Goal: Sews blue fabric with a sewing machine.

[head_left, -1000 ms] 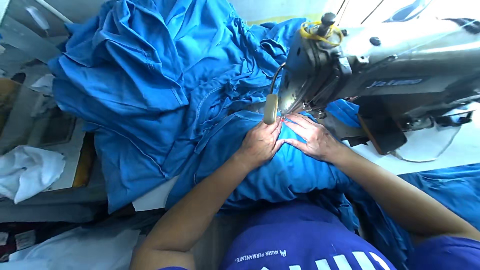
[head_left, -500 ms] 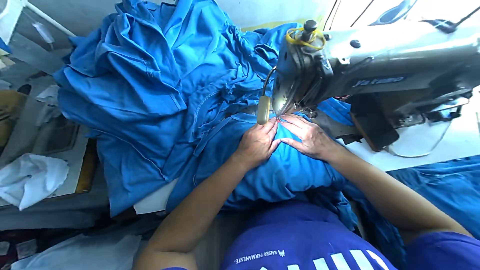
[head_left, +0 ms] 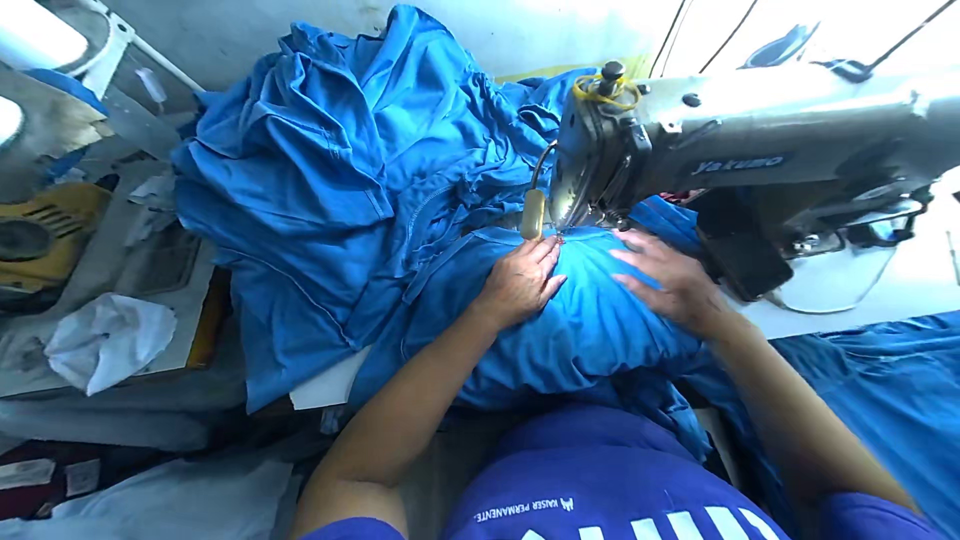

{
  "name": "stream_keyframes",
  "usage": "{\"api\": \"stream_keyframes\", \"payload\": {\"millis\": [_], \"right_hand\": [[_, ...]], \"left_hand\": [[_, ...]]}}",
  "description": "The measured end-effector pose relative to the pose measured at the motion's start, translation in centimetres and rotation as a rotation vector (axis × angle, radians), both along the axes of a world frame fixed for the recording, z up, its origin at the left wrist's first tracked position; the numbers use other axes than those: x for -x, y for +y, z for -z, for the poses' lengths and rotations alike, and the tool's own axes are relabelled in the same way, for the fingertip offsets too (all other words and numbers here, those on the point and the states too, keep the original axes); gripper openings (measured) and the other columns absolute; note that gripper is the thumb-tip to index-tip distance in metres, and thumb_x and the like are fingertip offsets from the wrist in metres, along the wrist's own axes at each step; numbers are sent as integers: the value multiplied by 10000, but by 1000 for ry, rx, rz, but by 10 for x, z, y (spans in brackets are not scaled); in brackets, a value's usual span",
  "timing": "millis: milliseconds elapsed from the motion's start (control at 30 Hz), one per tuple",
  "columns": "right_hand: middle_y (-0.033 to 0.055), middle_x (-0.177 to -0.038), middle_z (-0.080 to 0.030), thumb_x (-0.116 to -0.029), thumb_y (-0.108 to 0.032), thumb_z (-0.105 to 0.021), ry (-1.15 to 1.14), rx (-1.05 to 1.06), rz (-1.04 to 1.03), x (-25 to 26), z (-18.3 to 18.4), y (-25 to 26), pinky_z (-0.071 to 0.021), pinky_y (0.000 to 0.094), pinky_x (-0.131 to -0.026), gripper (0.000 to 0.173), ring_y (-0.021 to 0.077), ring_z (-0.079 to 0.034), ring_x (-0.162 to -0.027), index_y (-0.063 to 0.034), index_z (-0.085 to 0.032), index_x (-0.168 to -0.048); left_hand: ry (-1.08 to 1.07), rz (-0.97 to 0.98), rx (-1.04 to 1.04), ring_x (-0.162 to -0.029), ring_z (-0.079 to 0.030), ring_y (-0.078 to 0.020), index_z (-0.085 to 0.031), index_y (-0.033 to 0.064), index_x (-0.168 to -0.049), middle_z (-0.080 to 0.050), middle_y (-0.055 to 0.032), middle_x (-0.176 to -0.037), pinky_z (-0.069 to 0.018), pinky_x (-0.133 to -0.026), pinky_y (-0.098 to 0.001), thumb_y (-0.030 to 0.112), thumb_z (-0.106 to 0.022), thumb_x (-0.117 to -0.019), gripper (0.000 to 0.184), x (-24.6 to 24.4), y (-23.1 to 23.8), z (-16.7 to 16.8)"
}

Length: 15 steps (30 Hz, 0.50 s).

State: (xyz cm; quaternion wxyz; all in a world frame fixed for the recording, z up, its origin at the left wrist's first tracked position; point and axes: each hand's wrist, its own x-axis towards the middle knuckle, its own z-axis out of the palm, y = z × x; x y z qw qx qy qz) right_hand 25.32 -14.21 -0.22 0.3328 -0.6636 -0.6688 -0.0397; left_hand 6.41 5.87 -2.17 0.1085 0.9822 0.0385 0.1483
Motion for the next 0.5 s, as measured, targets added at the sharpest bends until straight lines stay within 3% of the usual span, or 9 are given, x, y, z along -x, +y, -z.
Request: {"api": "stream_keyframes", "payload": {"millis": [133,267,333,500], "right_hand": [[257,-1368,-622,-1019,-171,-589,-82,-178,414,-34,0,-53,-521,497,-1051,305,389,-616,-1269,40,-712,-1200],[341,-1410,-536,-1033,-203,-582,-43,-219,801,-74,-1,-89,-431,526,-1126,408,460,-525,-1337,102,-614,-1302],[349,-1469,-473,-1043,-253,-551,-10,-142,868,-92,-5,-100,-394,537,-1150,481,467,-480,-1378,105,-558,-1363],[333,-1474,-487,-1079,-278,-494,-27,-60,872,-103,-4,-113,-366,576,-1164,477,474,-447,-1413,95,-560,-1368]], "left_hand": [[-25,15,12,-1416,-511,-305,-615,-26,-1378,-574,-164,-1481,-405,-1174,-449,304,-475,-1053,484,-1,1,0],[-36,12,19,-1405,-523,-314,-628,-28,-1362,-585,-165,-1469,-417,-1165,-449,299,-497,-1047,473,-1,1,0],[-50,12,22,-1398,-531,-314,-641,-27,-1346,-595,-162,-1459,-425,-1158,-450,302,-501,-1043,469,-2,2,0],[-47,3,22,-1402,-527,-310,-639,-29,-1348,-590,-153,-1467,-415,-1166,-447,289,-496,-1043,463,-1,1,-2]]}}
